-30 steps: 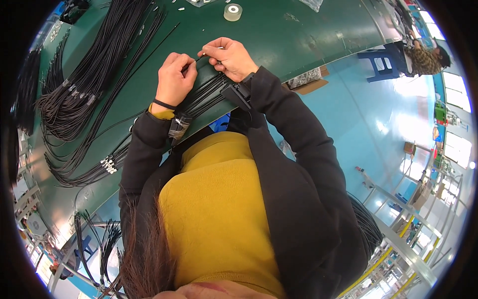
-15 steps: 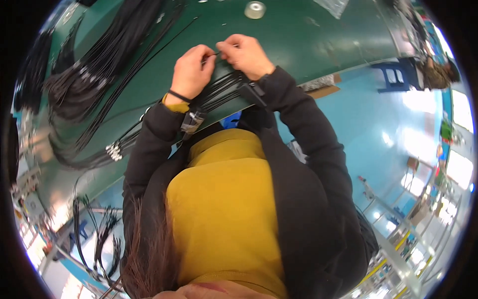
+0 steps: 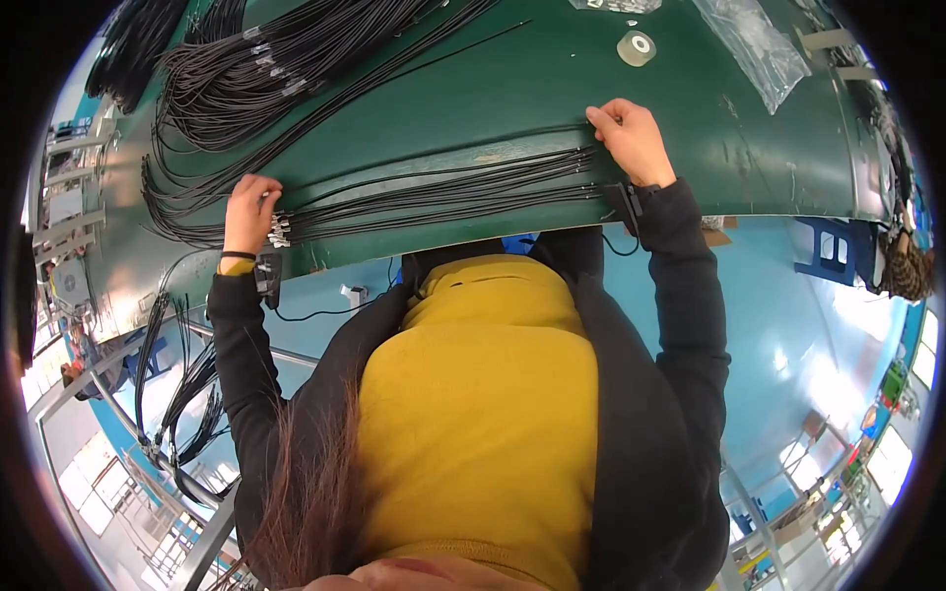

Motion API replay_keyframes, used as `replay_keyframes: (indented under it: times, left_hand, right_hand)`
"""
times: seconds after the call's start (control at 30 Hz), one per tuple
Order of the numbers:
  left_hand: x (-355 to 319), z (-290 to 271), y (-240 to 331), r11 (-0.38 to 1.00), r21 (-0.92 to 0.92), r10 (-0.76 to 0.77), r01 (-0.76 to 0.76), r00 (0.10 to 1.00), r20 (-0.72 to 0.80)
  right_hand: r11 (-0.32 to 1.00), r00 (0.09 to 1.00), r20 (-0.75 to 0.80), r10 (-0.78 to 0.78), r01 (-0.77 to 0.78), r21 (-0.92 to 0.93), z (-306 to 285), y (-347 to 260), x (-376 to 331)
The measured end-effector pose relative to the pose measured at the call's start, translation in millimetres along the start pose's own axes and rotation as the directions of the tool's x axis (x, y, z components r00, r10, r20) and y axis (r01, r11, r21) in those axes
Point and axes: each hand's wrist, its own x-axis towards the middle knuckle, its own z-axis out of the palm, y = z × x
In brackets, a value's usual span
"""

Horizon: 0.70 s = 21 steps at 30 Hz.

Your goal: The person picks up a wire and a metal connector, slides the connector onto the wire end, and then places the assembled piece back onto the table, repeating the process for several wires.

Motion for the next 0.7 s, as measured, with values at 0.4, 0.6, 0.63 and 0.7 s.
replay_keyframes:
  times: [0.4,0.6,0.63,0.7]
  left_hand:
    - [74,20,23,0.996,0.085,0.003,0.0,0.999,-0.038]
    - [92,40,26,0.94,0.296,0.177,-0.168,0.984,-0.003]
    - [85,38,32,0.947,0.258,0.187,-0.191,0.981,0.041]
    - [65,29,44,0.95,0.213,0.212,-0.227,0.973,0.09]
  right_hand:
    - [0.972,0.975,0.2,0.097,-0.049,-0.228,-19,3,-16]
    - [0.954,0.947,0.171,0.273,-0.289,0.079,-27,4,-9]
    - [0.947,0.955,0.168,0.244,-0.272,0.17,-31,9,-7]
    - [0.912,0.972,0.152,0.181,-0.224,0.345,-38,20,-2]
